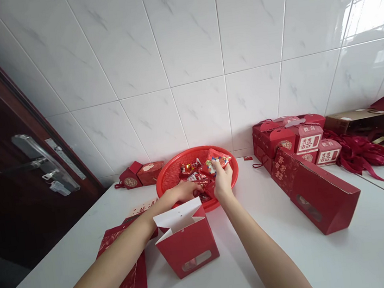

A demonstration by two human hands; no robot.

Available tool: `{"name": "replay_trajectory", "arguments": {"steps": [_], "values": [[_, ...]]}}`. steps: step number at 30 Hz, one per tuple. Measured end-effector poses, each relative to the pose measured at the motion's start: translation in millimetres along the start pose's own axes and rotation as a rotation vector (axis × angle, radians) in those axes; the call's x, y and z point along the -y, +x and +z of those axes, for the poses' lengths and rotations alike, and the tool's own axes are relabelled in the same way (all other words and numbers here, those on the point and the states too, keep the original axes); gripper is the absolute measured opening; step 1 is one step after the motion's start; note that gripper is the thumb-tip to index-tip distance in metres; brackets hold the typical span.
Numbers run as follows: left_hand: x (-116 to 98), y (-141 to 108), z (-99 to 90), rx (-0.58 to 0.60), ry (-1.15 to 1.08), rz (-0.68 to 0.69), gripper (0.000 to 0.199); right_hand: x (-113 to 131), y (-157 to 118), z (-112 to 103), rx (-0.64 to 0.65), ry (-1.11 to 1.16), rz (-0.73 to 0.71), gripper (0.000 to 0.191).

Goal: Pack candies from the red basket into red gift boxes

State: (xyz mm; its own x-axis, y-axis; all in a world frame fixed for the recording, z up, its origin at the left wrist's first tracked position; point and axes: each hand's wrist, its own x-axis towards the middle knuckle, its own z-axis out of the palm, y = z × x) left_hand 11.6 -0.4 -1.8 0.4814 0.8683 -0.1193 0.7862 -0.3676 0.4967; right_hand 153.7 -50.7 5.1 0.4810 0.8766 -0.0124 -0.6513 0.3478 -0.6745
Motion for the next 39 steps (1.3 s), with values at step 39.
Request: {"name": "replay_trajectory", "arguments": {"steps": [39], "values": [[-33.3,-188.8,-15.8,-0.237,-0.327,0.246,0.032,143.0,-56.1,-8.1,0.886,-0.629,-0.226,0.016]]}}
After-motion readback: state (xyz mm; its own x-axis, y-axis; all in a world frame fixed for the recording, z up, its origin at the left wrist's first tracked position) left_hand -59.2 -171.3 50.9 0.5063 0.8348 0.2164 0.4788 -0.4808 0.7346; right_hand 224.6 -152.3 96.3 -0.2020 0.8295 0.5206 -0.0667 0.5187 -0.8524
